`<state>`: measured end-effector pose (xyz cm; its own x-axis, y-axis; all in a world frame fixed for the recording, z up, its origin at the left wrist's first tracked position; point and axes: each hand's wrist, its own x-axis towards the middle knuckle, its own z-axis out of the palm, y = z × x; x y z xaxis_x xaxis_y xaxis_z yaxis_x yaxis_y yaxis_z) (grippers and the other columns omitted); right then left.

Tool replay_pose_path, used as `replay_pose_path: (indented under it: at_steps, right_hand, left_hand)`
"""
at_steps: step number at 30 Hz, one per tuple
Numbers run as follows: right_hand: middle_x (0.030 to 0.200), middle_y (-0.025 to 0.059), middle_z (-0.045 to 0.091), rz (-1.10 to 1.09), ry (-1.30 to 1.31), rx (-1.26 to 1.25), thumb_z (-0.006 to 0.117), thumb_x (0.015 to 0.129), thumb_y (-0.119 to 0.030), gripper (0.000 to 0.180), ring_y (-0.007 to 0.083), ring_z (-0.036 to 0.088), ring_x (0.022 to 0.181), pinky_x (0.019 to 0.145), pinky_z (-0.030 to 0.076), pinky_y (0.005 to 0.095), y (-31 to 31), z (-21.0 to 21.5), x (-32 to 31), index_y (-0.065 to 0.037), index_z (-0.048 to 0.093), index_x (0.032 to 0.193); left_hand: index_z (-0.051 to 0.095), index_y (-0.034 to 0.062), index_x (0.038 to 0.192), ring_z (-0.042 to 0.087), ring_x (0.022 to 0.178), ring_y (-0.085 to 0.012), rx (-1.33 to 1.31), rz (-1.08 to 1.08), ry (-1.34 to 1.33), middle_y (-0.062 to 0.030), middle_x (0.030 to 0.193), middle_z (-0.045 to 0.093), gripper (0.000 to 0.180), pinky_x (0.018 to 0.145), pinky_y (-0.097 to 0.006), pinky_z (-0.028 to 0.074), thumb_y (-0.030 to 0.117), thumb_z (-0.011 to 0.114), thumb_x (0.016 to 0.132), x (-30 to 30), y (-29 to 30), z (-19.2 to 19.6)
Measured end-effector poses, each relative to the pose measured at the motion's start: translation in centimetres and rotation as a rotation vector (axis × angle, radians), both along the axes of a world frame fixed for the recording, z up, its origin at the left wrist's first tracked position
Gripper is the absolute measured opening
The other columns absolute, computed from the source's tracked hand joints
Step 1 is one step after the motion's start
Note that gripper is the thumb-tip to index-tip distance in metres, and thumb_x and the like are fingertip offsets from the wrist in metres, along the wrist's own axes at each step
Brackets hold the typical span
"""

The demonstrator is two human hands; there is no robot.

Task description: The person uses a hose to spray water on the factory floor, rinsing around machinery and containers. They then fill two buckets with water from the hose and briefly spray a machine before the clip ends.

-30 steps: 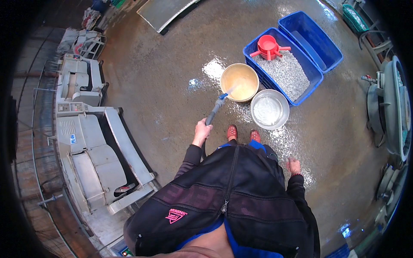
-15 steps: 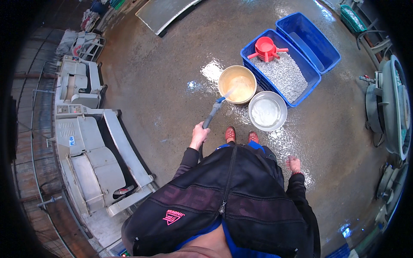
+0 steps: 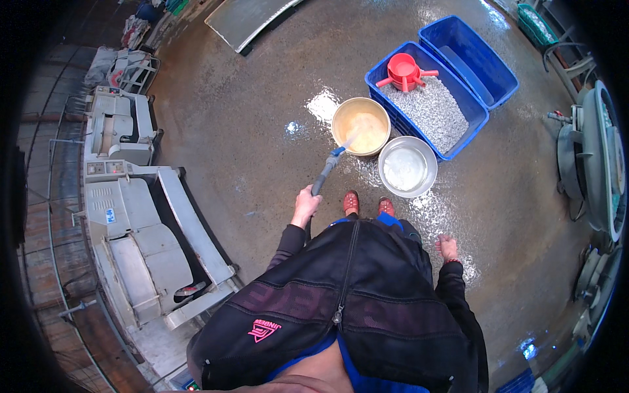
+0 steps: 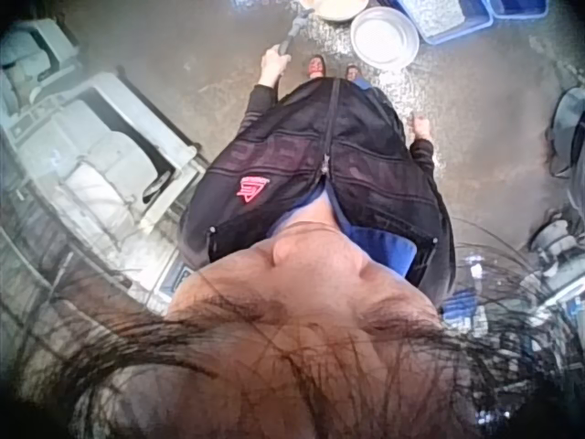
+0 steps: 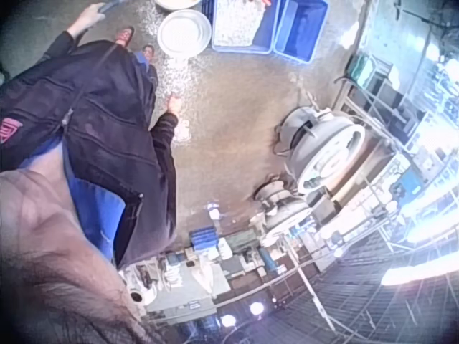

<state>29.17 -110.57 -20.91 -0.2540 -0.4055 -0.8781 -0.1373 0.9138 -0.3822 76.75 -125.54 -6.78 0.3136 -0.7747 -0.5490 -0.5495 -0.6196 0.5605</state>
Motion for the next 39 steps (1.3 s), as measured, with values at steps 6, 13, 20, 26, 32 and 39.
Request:
replay_pose_path:
  at_steps: [6,13,20,26,32,39]
  right_hand:
    - [0.076,0.0034,0.062,0.0,-0.02,0.009,0.052,0.085,-0.029,0.031,0.0124,0.056,0.058,0.049,0.045,0.0283,0.4,-1.0,0.0,-0.01,0.057,0.109]
    - [0.075,0.0028,0.062,-0.023,-0.029,0.008,0.052,0.084,-0.029,0.031,0.0118,0.055,0.057,0.048,0.044,0.0285,-0.1,-0.8,-0.3,-0.009,0.057,0.108]
    - [0.074,0.0017,0.061,0.0,-0.015,-0.002,0.053,0.084,-0.032,0.032,0.0113,0.054,0.056,0.049,0.044,0.0285,-0.1,-0.6,-0.5,-0.01,0.057,0.107]
    - [0.074,0.002,0.061,0.023,0.003,-0.01,0.053,0.084,-0.034,0.035,0.0112,0.054,0.056,0.048,0.043,0.0277,0.4,-0.7,-0.8,-0.01,0.057,0.109]
    - [0.073,0.0025,0.061,0.014,-0.001,-0.003,0.053,0.085,-0.033,0.036,0.0116,0.055,0.056,0.047,0.043,0.0271,0.9,-0.6,-1.2,-0.009,0.057,0.111]
    - [0.075,0.0045,0.062,0.025,0.014,-0.021,0.05,0.086,-0.029,0.032,0.0128,0.056,0.058,0.046,0.044,0.0277,0.1,0.4,-1.2,-0.007,0.057,0.109]
  left_hand:
    - [0.052,0.006,0.118,0.052,0.043,-0.0131,0.062,0.013,0.007,-0.0055,0.058,0.054,0.047,0.04,-0.029,0.042,0.009,0.056,0.071,-0.4,-0.2,0.9]
    - [0.053,0.0054,0.116,0.051,0.042,-0.0133,0.022,0.011,0.01,-0.0054,0.056,0.053,0.045,0.039,-0.029,0.042,0.008,0.056,0.07,-0.5,-0.1,0.4]
    - [0.054,0.0048,0.113,0.051,0.041,-0.0141,0.016,0.021,0.012,-0.0059,0.055,0.052,0.043,0.038,-0.029,0.041,0.008,0.056,0.07,-0.5,0.3,-0.3]
    - [0.054,0.0054,0.112,0.052,0.041,-0.0147,0.02,-0.013,-0.046,-0.0068,0.055,0.053,0.042,0.039,-0.03,0.04,0.01,0.057,0.07,-0.5,0.4,-0.7]
    - [0.054,0.0122,0.116,0.063,0.084,-0.0312,0.14,-0.003,-0.065,-0.0178,0.088,0.064,0.046,0.074,-0.039,0.048,0.016,0.055,0.07,-0.6,0.5,-0.2]
    - [0.053,0.0093,0.117,0.064,0.076,-0.0298,0.155,0.002,-0.013,-0.018,0.082,0.064,0.047,0.07,-0.039,0.049,0.014,0.054,0.07,-0.9,0.3,1.0]
